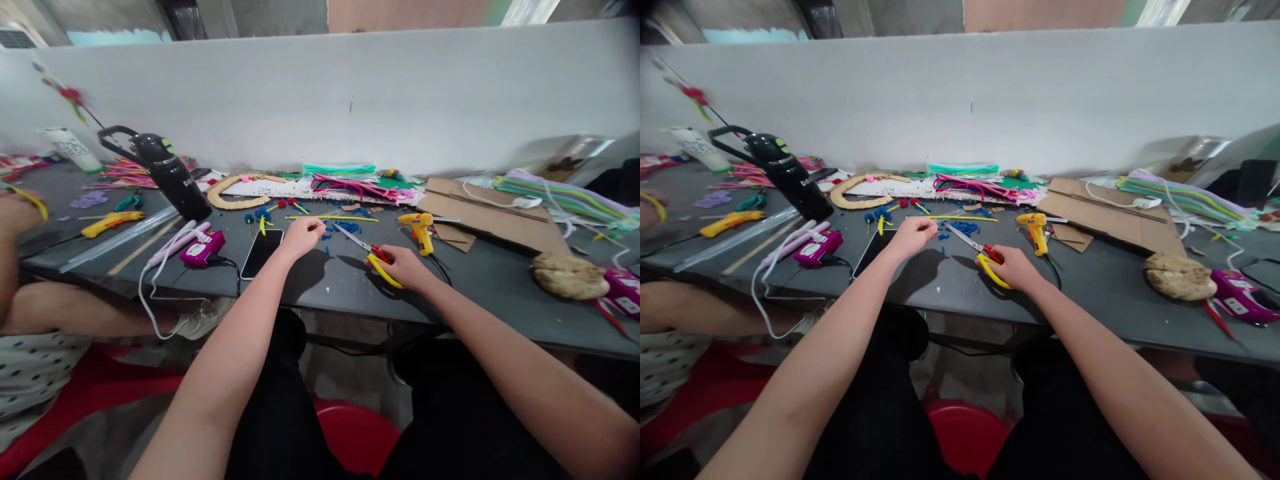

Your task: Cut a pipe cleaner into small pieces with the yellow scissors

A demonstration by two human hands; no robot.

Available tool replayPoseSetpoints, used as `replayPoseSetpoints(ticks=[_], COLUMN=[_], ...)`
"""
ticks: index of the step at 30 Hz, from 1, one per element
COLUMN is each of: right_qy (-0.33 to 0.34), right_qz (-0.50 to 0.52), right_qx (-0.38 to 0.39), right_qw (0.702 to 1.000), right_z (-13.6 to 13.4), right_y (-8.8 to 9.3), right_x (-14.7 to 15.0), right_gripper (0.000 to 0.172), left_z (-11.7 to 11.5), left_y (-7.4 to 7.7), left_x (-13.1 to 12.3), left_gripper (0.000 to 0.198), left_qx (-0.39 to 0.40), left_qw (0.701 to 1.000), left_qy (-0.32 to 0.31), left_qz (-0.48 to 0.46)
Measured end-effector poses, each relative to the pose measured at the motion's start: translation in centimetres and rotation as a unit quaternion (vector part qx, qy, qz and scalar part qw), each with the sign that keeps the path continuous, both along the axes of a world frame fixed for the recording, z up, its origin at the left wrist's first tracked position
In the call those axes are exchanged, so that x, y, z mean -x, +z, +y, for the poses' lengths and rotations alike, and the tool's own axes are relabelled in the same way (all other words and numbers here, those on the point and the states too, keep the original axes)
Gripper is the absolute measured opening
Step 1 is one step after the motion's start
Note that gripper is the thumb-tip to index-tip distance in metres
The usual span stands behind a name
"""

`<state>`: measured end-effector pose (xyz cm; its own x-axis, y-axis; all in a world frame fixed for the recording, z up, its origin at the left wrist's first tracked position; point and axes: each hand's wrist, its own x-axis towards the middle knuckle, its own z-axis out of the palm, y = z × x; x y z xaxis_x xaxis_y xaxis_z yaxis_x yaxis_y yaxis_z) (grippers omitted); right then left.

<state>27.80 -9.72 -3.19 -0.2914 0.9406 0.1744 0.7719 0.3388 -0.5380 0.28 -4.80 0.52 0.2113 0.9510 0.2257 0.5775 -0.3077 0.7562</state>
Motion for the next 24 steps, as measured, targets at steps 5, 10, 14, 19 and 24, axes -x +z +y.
replayPoseSetpoints(ticks=[5, 10, 14, 19, 24], right_qy=[0.001, 0.013, 0.017, 0.014, 0.012], right_qz=[0.007, -0.008, -0.009, -0.014, -0.017], right_qx=[0.015, 0.014, 0.012, 0.012, 0.010], right_qw=[1.000, 1.000, 1.000, 1.000, 1.000], right_z=[-0.16, -0.08, -0.01, 0.04, 0.11], right_y=[0.05, 0.09, 0.07, 0.06, -0.01], right_x=[-0.04, -0.19, -0.24, -0.21, -0.15], right_gripper=[0.047, 0.047, 0.048, 0.048, 0.048], left_z=[-0.16, -0.16, -0.06, -0.05, -0.14], left_y=[0.22, 0.17, 0.09, 0.10, 0.22], left_x=[-0.12, -0.09, -0.01, -0.01, -0.05], left_gripper=[0.024, 0.020, 0.019, 0.018, 0.017], left_qx=[-0.006, -0.017, -0.016, -0.015, -0.016], left_qw=[1.000, 0.999, 0.999, 0.999, 1.000], left_qy=[0.011, 0.018, 0.019, 0.017, 0.017], left_qz=[0.009, 0.023, 0.024, 0.022, 0.019])
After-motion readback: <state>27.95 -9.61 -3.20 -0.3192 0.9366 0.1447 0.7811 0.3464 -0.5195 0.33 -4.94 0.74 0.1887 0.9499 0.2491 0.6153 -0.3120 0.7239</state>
